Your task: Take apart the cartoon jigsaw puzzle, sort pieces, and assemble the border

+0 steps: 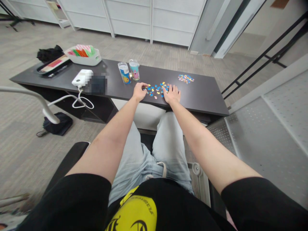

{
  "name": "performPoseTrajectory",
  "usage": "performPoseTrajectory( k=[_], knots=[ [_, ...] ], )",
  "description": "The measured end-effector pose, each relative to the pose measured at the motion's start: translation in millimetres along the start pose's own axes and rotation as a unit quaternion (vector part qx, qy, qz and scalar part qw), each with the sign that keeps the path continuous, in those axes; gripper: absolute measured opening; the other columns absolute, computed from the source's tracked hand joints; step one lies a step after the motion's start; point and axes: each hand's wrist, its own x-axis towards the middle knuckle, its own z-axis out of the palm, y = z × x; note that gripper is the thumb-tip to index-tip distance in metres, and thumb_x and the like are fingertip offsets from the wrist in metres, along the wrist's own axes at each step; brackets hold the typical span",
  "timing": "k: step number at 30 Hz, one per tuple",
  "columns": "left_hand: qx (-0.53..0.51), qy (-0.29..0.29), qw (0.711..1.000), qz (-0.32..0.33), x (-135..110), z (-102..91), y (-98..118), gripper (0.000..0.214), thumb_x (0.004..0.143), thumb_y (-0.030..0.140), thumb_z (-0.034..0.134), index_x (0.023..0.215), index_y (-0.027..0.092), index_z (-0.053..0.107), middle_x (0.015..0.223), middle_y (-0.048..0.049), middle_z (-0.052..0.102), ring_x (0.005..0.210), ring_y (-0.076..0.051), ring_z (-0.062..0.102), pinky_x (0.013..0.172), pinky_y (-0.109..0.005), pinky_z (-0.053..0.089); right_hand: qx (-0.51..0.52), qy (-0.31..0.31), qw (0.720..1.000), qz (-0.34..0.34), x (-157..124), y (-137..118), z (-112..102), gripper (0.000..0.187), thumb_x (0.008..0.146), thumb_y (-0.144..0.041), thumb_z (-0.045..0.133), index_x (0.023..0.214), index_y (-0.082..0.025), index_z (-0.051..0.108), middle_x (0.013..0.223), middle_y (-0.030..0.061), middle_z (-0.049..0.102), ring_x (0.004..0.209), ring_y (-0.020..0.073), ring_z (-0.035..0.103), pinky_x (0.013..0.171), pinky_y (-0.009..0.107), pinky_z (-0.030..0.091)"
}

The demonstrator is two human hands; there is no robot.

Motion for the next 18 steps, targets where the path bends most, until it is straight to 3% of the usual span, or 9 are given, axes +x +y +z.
performPoseTrajectory(
  k=[8,11,14,16,18],
  knots=[
    [0.023,-0.014,1.000,0.011,-5.0,8.9,2.3,0.032,0.100,0.016,0.091,0.130,0.024,0.083,0.151,-0.0150,0.077,0.154,-0.038,0.076,0.150,-0.054,0.057,0.027,0.005,1.000,-0.003,9.2,6.8,6.0,0.089,0.139,-0.068,0.031,0.210,-0.015,0.039,0.219,0.0201,0.027,0.206,0.0366,0.026,0.167,0.062,0.015],
    [0.042,-0.029,0.999,0.019,-10.1,11.1,4.5,0.047,0.103,0.025,0.096,0.147,0.021,0.082,0.163,-0.0188,0.075,0.165,-0.041,0.073,0.154,-0.055,0.053,0.034,-0.008,0.999,-0.012,19.5,18.2,-4.8,0.088,0.139,-0.064,0.034,0.209,-0.011,0.038,0.216,0.0230,0.035,0.203,0.0391,0.035,0.165,0.063,0.023],
    [0.064,-0.057,0.996,0.027,-15.1,11.8,7.8,0.063,0.106,0.036,0.095,0.164,0.019,0.078,0.177,-0.0231,0.072,0.174,-0.043,0.069,0.157,-0.056,0.049,0.048,-0.025,0.998,-0.024,31.6,36.9,-23.7,0.081,0.140,-0.060,0.035,0.210,-0.019,0.040,0.210,0.0201,0.048,0.196,0.0415,0.049,0.163,0.071,0.029],
    [0.076,-0.077,0.994,0.033,-17.6,12.6,10.8,0.076,0.106,0.046,0.097,0.173,0.017,0.076,0.189,-0.0268,0.068,0.186,-0.047,0.059,0.162,-0.059,0.040,0.063,-0.040,0.997,-0.038,38.3,50.8,-34.6,0.075,0.141,-0.056,0.040,0.209,-0.027,0.044,0.213,0.0123,0.044,0.199,0.0392,0.045,0.164,0.072,0.025],
    [0.097,-0.103,0.989,0.036,-19.3,13.5,14.1,0.093,0.105,0.058,0.100,0.182,0.015,0.071,0.201,-0.0289,0.058,0.198,-0.051,0.041,0.167,-0.063,0.027,0.087,-0.049,0.994,-0.049,44.4,63.7,-40.7,0.072,0.141,-0.051,0.040,0.209,-0.027,0.045,0.213,0.0090,0.043,0.200,0.0353,0.043,0.165,0.067,0.024]
  ],
)
